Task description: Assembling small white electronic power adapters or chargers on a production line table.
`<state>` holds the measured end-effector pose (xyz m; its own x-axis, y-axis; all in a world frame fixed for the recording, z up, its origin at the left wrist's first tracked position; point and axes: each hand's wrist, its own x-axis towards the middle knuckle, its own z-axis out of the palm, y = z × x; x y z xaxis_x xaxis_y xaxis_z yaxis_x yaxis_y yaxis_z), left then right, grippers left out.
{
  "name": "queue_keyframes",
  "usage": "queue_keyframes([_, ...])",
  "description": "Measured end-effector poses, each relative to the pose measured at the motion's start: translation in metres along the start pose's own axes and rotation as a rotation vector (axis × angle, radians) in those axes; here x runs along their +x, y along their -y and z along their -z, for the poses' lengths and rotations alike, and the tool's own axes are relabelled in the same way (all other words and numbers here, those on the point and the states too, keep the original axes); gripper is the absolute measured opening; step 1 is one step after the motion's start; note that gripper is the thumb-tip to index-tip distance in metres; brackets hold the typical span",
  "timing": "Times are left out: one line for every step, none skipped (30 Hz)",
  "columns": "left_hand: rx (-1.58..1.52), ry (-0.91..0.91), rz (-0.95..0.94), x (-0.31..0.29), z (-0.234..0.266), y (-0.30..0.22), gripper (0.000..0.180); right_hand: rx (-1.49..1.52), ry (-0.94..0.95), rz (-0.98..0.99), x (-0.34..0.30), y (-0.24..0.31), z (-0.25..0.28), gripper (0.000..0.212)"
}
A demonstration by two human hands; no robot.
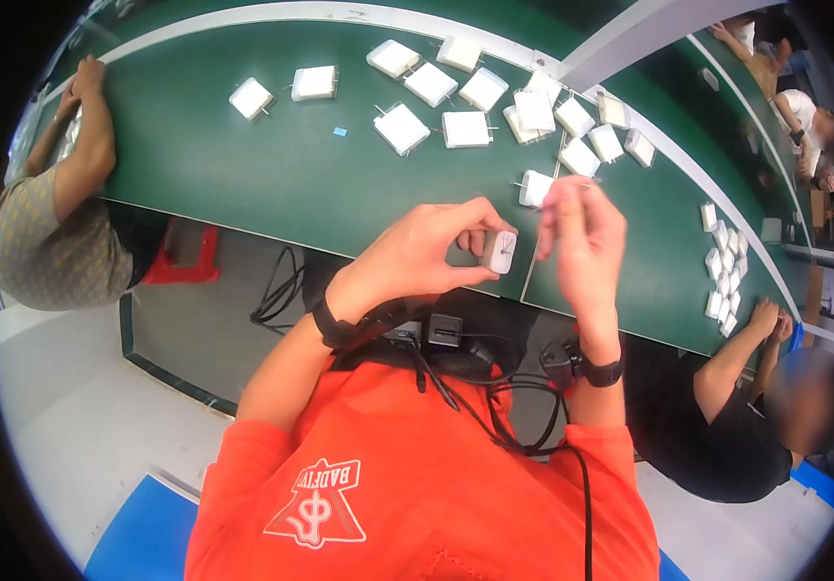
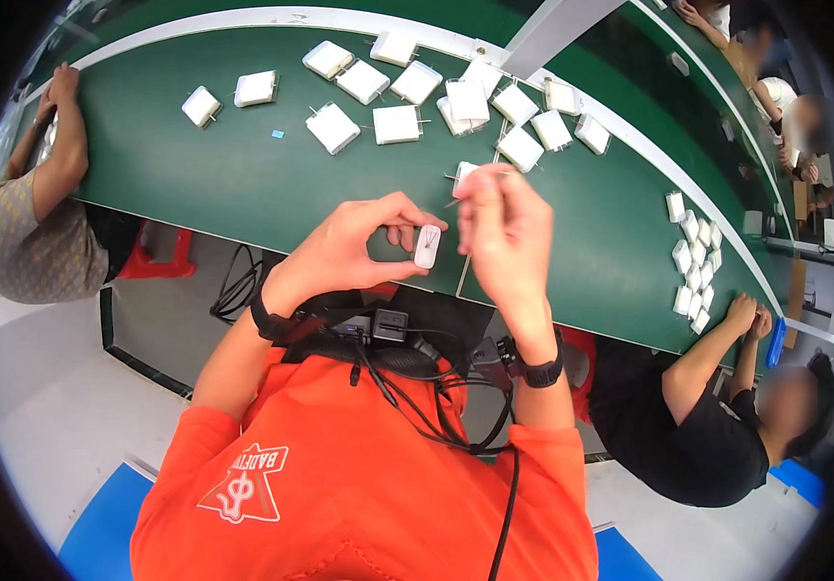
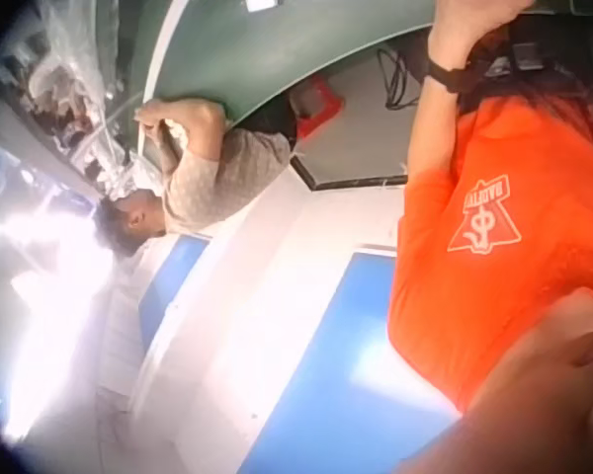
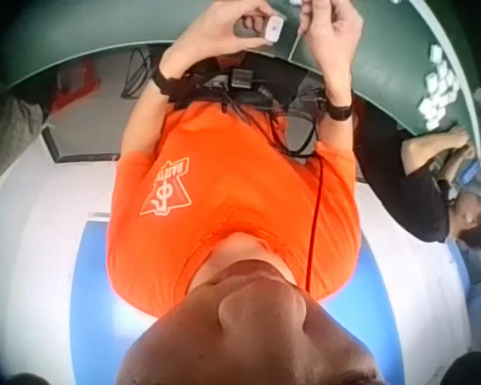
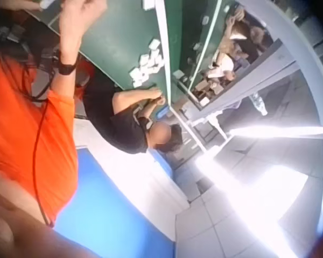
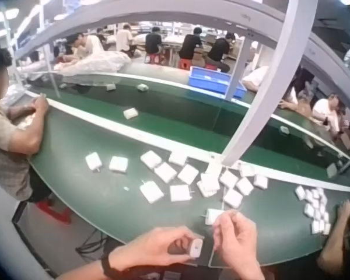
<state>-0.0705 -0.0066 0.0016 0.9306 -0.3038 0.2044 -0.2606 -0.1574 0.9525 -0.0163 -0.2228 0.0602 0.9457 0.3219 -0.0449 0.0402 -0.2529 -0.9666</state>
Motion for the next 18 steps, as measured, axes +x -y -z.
queue_keyframes([0.018,0.012,0.000,0.001,-0.002,-0.001,0.050,0.141,-0.162,0.066,-0.003,-0.007,0.005,0.029])
queue_keyframes([0.035,0.025,0.000,0.002,-0.003,-0.002,0.049,0.153,-0.180,0.069,-0.003,-0.011,0.011,0.030])
queue_keyframes([0.034,0.026,0.000,0.003,-0.003,-0.001,0.049,0.170,-0.186,0.041,-0.003,-0.015,0.018,0.030])
queue_keyframes([0.041,0.026,-0.009,0.003,-0.002,-0.001,0.049,0.189,-0.195,0.011,-0.004,-0.018,0.023,0.030])
queue_keyframes([0.048,0.027,-0.019,0.004,-0.002,-0.001,0.050,0.191,-0.200,0.009,-0.005,-0.023,0.026,0.030])
queue_keyframes([0.049,0.033,-0.020,0.004,-0.001,0.000,0.050,0.206,-0.231,0.005,-0.006,-0.030,0.029,0.031])
queue_keyframes([0.051,0.026,-0.008,0.002,0.001,-0.002,0.050,0.228,-0.252,0.006,-0.006,-0.038,0.029,0.032])
queue_keyframes([0.056,0.017,-0.005,0.002,0.002,-0.001,0.049,0.235,-0.250,0.019,-0.006,-0.047,0.033,0.032])
queue_keyframes([0.059,0.025,0.002,0.000,0.001,-0.002,0.050,0.284,-0.284,0.012,-0.011,-0.059,0.037,0.031])
queue_keyframes([0.073,0.027,0.003,0.000,0.002,-0.004,0.050,0.340,-0.313,0.016,-0.012,-0.069,0.038,0.031])
queue_keyframes([0.028,0.013,-0.003,-0.002,0.002,-0.003,0.049,0.318,-0.339,0.047,-0.013,-0.079,0.037,0.031])
queue_keyframes([-0.021,0.020,0.030,0.002,0.007,-0.008,0.048,0.295,-0.372,0.078,-0.016,-0.086,0.038,0.030])
queue_keyframes([0.054,0.040,0.017,0.009,0.016,-0.017,0.049,0.306,-0.369,0.112,-0.018,-0.090,0.040,0.030])
queue_keyframes([0.138,0.056,0.013,0.014,0.030,-0.032,0.050,0.296,-0.353,0.116,-0.019,-0.093,0.039,0.030])
queue_keyframes([0.160,-0.004,-0.081,0.021,0.043,-0.041,0.052,0.281,-0.339,0.118,-0.022,-0.095,0.038,0.029])
queue_keyframes([0.178,-0.059,-0.175,0.031,0.059,-0.051,0.054,0.293,-0.335,0.143,-0.024,-0.096,0.039,0.029])
queue_keyframes([0.243,-0.057,-0.210,0.044,0.080,-0.064,0.055,0.304,-0.340,0.126,-0.022,-0.097,0.037,0.029])
queue_keyframes([0.254,-0.081,-0.212,0.063,0.095,-0.076,0.052,0.314,-0.344,0.111,-0.021,-0.097,0.036,0.029])
